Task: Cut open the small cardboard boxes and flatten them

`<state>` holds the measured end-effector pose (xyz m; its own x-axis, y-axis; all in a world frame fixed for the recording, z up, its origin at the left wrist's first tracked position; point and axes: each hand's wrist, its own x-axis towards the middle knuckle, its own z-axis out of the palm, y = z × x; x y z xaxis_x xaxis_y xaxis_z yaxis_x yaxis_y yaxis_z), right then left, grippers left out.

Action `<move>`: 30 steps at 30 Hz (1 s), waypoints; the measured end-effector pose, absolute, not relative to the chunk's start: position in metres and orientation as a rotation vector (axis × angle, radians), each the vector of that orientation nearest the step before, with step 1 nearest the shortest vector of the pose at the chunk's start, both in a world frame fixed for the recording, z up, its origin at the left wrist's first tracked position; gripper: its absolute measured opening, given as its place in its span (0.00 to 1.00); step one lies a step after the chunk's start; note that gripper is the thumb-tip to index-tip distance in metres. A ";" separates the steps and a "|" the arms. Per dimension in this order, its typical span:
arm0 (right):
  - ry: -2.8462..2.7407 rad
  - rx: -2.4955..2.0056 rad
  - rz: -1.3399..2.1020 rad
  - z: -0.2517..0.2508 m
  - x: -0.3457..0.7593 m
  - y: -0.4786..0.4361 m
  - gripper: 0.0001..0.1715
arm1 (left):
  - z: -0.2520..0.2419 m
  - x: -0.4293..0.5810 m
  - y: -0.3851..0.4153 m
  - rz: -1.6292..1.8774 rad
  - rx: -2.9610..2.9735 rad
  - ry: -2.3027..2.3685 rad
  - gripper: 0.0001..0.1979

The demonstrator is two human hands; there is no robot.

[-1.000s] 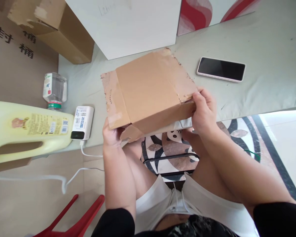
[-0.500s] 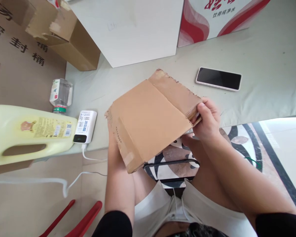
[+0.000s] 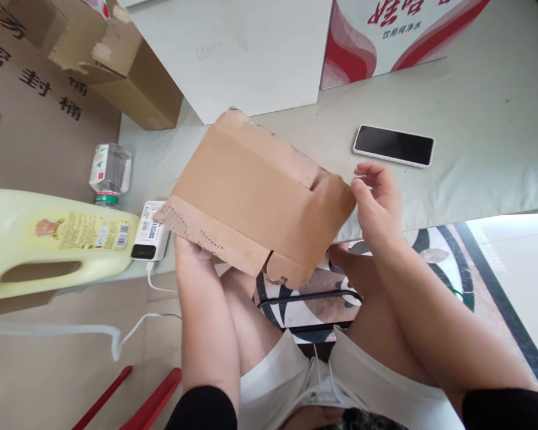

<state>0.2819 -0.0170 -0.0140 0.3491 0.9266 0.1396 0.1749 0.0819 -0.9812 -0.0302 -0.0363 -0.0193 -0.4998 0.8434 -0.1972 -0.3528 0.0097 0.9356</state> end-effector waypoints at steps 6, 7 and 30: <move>-0.870 -1.342 1.204 -0.020 0.278 -0.011 0.26 | -0.005 -0.026 -0.032 1.713 0.662 1.307 0.21; -0.867 -1.313 1.339 -0.018 0.277 -0.012 0.22 | -0.002 -0.024 -0.033 1.724 0.689 1.267 0.22; -0.375 -1.270 1.200 0.040 0.285 -0.026 0.27 | 0.009 -0.030 -0.023 1.648 0.202 1.057 0.27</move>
<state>0.2848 -0.0262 0.0401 0.3985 0.8372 -0.3744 -0.4748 -0.1609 -0.8652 -0.0297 -0.0227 0.0095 -0.3723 0.8487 -0.3757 -0.6954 0.0130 0.7185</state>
